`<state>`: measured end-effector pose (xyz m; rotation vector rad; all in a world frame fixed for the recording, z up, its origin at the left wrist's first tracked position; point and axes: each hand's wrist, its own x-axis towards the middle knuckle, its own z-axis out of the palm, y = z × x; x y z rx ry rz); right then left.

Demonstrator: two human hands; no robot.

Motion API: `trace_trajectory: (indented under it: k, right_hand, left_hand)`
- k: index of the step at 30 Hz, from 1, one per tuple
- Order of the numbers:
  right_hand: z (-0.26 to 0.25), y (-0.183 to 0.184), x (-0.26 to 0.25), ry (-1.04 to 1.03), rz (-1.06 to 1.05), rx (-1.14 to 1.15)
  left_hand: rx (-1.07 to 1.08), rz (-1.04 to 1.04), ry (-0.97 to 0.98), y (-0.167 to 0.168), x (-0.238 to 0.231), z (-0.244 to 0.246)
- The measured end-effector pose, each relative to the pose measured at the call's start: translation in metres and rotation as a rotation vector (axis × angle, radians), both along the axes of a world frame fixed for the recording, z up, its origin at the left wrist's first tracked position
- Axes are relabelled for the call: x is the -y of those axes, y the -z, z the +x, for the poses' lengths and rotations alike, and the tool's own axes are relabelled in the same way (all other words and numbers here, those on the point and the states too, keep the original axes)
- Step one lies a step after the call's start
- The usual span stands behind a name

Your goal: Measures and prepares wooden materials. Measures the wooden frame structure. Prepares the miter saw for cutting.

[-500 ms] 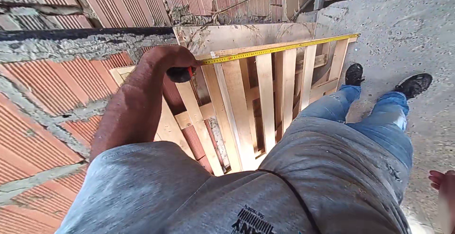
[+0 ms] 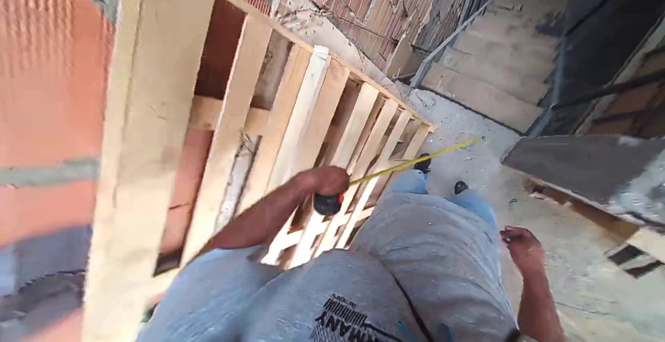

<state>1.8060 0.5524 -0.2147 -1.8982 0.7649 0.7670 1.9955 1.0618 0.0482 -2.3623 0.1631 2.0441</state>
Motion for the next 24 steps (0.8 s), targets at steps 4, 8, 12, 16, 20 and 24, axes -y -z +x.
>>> trace_trajectory:
  k: [4, 8, 12, 16, 20, 24]
  right_hand:
    - [0.082, -0.041, 0.016, -0.514, -0.128, 0.055]
    - [0.128, -0.057, 0.012, -0.820, -0.097, 0.097]
    - [0.131, -0.069, -0.025, -1.078, -0.087, 0.106]
    - [0.092, -0.065, -0.090, -1.368, -0.096, 0.091]
    - [0.015, -0.079, -0.160, -1.717, -0.087, 0.105]
    - [-0.092, -0.096, -0.226, -2.004, 0.045, 0.152]
  left_hand:
    - [-0.116, -0.207, -0.684, 0.047, 0.016, -0.172]
    - [-0.228, -0.405, -1.357, 0.043, 0.084, -0.313]
    - [-0.260, -0.262, -1.467, -0.020, 0.149, -0.360]
    - [-0.332, -0.560, -1.773, 0.031, 0.169, -0.522]
    - [-0.300, -0.687, -2.060, 0.049, 0.220, -0.648]
    - [-0.084, -0.802, -2.335, 0.057, 0.281, -0.762]
